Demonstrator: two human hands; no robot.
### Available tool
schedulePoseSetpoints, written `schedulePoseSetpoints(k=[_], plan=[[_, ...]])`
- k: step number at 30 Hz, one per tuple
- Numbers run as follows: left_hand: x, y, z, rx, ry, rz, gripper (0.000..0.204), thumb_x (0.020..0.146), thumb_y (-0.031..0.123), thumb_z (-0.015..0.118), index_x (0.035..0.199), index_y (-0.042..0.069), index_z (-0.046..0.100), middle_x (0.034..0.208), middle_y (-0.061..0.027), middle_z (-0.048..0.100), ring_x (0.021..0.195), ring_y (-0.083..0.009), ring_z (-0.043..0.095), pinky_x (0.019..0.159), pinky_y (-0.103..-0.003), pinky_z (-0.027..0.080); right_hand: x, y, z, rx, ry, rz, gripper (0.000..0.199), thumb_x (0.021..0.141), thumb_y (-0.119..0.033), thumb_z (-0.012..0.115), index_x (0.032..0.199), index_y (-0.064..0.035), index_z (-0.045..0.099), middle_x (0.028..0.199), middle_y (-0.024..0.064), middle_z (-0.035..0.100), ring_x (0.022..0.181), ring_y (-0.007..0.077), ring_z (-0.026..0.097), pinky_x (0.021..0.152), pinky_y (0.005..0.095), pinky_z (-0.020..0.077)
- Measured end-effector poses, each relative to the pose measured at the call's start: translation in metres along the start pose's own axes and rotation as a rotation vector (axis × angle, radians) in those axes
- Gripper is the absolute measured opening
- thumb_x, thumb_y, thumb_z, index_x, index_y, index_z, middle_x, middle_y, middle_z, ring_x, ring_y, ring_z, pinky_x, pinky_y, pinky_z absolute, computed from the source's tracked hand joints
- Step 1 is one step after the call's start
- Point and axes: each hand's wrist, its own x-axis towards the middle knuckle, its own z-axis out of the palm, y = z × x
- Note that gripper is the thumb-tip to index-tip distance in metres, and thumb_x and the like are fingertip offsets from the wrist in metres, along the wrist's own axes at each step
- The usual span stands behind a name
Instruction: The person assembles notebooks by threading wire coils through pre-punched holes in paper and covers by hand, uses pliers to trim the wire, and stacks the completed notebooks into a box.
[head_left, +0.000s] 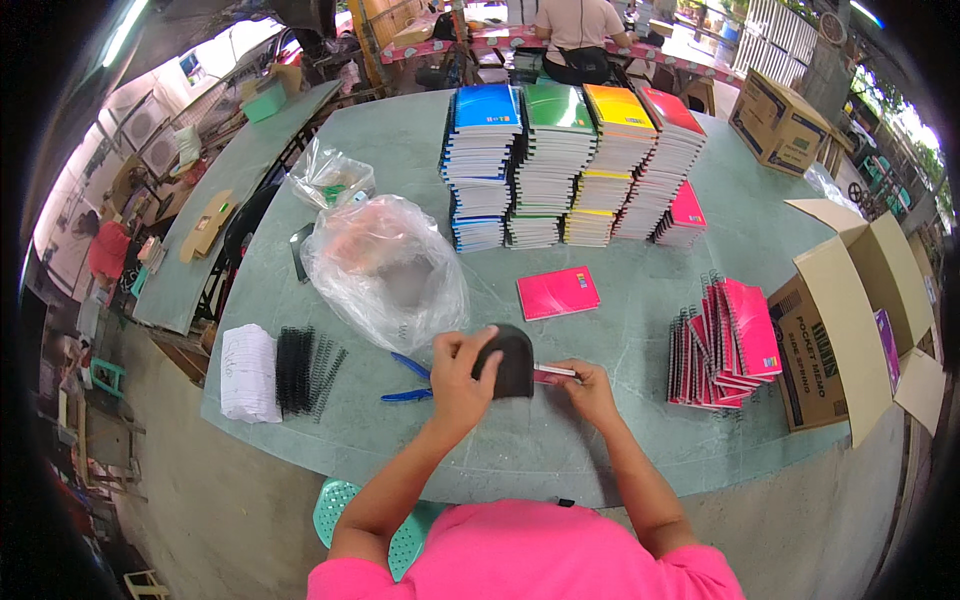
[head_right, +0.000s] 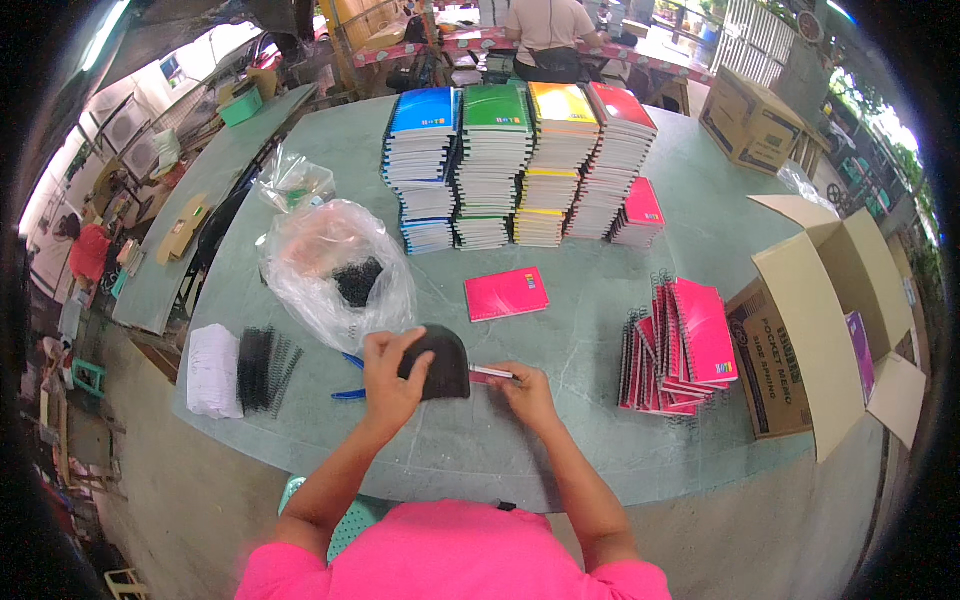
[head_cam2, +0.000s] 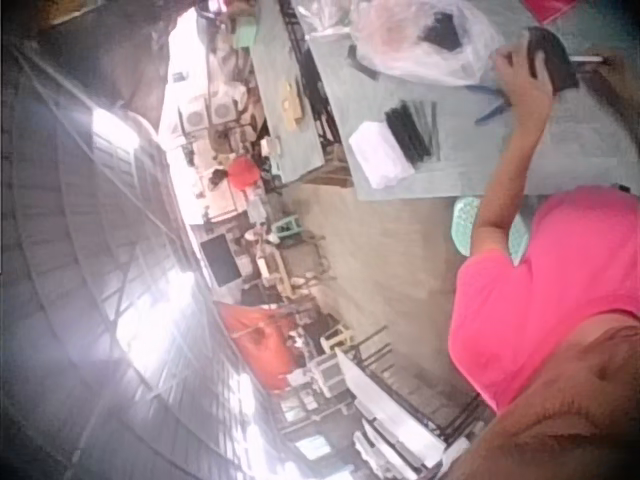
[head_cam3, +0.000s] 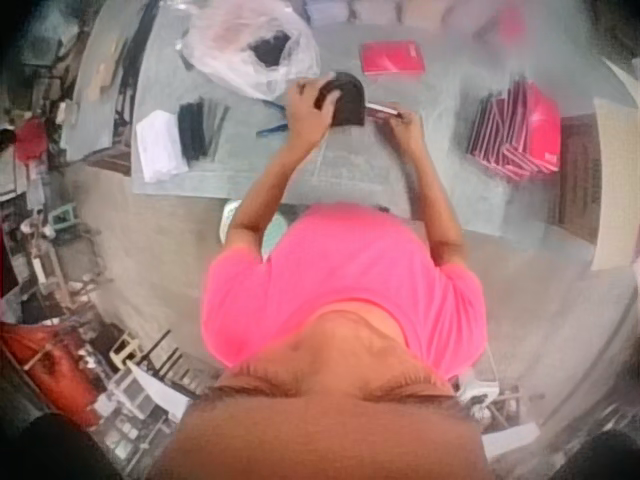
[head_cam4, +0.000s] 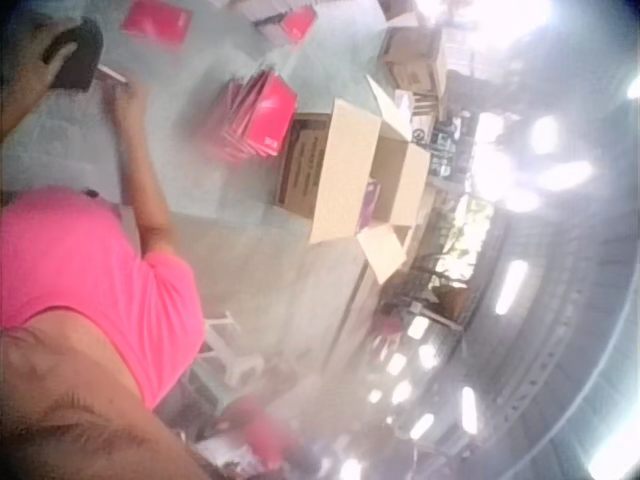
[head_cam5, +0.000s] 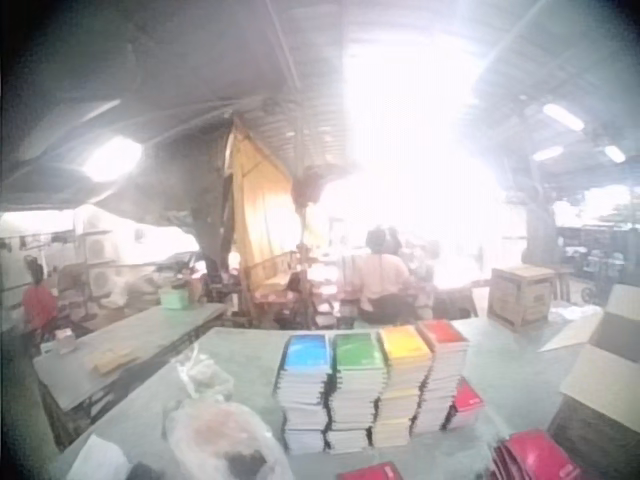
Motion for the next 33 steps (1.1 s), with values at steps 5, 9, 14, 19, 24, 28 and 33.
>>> schedulePoseSetpoints(k=[5,9,14,19,24,28,33], plan=[[-0.014,-0.013,0.010,-0.048,-0.326,0.160,0.034,0.067,0.007,0.066,0.100,0.013,0.062,0.088,-0.0117,0.051,0.082,-0.0283,0.053,0.070,-0.035,0.044,-0.003,0.013,-0.003,0.058,-0.023,0.119,0.021,0.078,0.005,0.054,0.096,-0.0008,0.062,0.082,0.0003,0.063,0.074,0.0062,0.054,0.068,0.0218,0.0445],[0.006,0.003,0.007,-0.043,0.189,0.087,0.033,0.066,0.006,0.066,0.097,0.013,0.062,0.087,-0.0102,0.052,0.084,-0.0267,0.053,0.071,-0.033,0.044,-0.004,0.012,0.004,0.064,-0.065,0.134,0.022,0.079,0.003,0.054,0.100,-0.0011,0.061,0.083,-0.0006,0.062,0.074,0.0045,0.053,0.066,0.0206,0.0433],[-0.007,-0.001,0.015,-0.145,-0.209,0.117,0.030,0.067,0.006,0.064,0.097,0.011,0.061,0.091,-0.0119,0.053,0.086,-0.0285,0.052,0.076,-0.037,0.042,-0.009,0.020,-0.001,0.045,-0.104,0.214,0.027,0.079,0.001,0.055,0.106,-0.0026,0.060,0.085,-0.0007,0.062,0.075,0.0052,0.053,0.067,0.0210,0.0431],[-0.012,0.002,0.019,0.001,-0.634,0.021,0.032,0.071,0.015,0.064,0.102,0.011,0.058,0.095,-0.0145,0.054,0.092,-0.0322,0.052,0.081,-0.042,0.042,-0.008,0.033,-0.005,-0.001,-0.031,0.060,0.025,0.080,-0.005,0.058,0.105,-0.0038,0.061,0.084,-0.0003,0.062,0.076,0.0060,0.052,0.068,0.0217,0.0429],[-0.050,-0.013,0.028,0.009,-0.899,0.005,0.031,0.075,0.025,0.062,0.102,0.010,0.058,0.095,-0.0148,0.055,0.092,-0.0337,0.052,0.079,-0.043,0.042,-0.007,0.009,-0.003,0.098,-0.014,0.092,0.023,0.080,-0.007,0.060,0.102,-0.0027,0.062,0.090,0.0025,0.063,0.080,0.0074,0.054,0.071,0.0219,0.0431],[-0.019,0.006,0.027,0.043,-0.478,0.220,0.025,0.076,0.024,0.062,0.096,0.009,0.059,0.093,-0.0109,0.056,0.089,-0.0300,0.051,0.077,-0.041,0.041,-0.007,0.016,-0.002,0.247,-0.004,-0.059,0.019,0.079,-0.006,0.060,0.098,-0.0022,0.062,0.092,0.0039,0.063,0.083,0.0087,0.055,0.073,0.0230,0.0439],[0.002,-0.003,0.031,0.322,-0.410,0.427,0.025,0.073,0.022,0.063,0.091,0.006,0.059,0.091,-0.0073,0.055,0.090,-0.0267,0.050,0.075,-0.038,0.037,-0.015,0.003,0.005,0.313,0.046,0.042,0.017,0.081,-0.002,0.056,0.097,-0.0009,0.062,0.096,0.0060,0.061,0.087,0.0112,0.056,0.078,0.0251,0.0449]])
